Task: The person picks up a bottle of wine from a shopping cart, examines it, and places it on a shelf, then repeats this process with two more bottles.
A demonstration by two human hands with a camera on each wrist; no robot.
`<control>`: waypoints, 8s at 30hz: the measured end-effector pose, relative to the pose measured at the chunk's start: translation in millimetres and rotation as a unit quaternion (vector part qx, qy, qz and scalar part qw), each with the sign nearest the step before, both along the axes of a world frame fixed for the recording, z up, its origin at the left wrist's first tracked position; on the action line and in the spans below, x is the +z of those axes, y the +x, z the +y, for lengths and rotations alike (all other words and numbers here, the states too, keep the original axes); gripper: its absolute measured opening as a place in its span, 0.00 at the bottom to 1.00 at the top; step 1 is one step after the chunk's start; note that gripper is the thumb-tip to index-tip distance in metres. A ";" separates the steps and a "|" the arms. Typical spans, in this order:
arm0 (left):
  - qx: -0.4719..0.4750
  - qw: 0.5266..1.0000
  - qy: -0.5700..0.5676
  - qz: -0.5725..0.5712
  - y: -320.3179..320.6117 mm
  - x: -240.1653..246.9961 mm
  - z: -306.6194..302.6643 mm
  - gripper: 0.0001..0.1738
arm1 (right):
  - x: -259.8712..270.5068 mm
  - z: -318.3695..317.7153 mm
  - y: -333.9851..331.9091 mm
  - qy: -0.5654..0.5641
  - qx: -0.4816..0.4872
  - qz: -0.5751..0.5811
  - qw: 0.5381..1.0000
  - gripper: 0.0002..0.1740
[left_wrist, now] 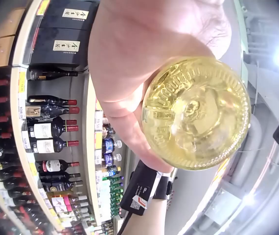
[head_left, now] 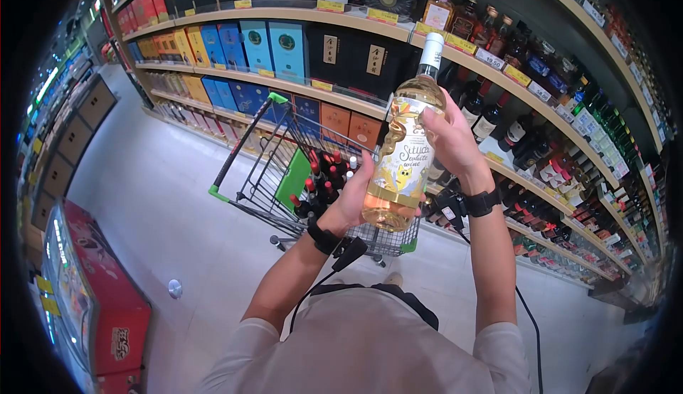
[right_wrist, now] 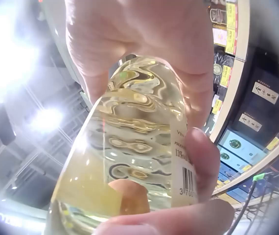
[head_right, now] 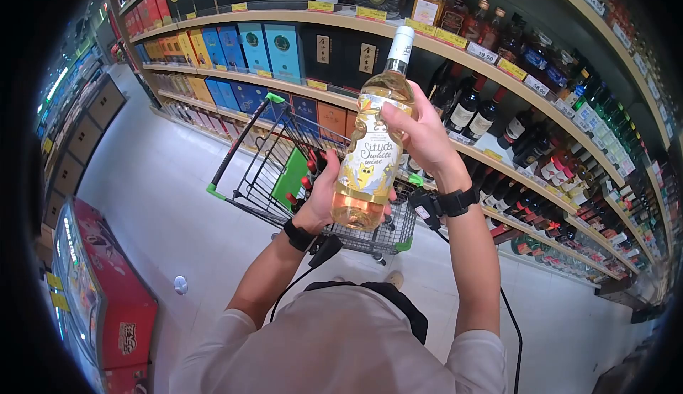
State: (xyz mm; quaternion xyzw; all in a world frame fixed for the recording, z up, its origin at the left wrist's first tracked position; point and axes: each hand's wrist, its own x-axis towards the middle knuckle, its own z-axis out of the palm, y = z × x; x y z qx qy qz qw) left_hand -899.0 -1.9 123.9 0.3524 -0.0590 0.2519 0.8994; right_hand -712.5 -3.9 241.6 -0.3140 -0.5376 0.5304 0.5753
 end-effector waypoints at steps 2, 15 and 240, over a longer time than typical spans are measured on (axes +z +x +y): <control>0.005 0.999 -0.028 0.019 0.9 2.3 -4.4 0.58 | -1.1 -3.8 0.2 -0.007 0.004 -0.001 1.000 0.33; -0.029 0.993 -0.112 -0.004 0.9 -7.5 -23.7 0.48 | -41.8 11.0 13.4 0.004 0.095 0.062 0.993 0.40; 0.058 0.949 0.196 0.239 879.6 -67.8 -218.9 0.49 | -321.2 -172.3 954.8 -0.093 -0.462 -0.532 0.703 0.35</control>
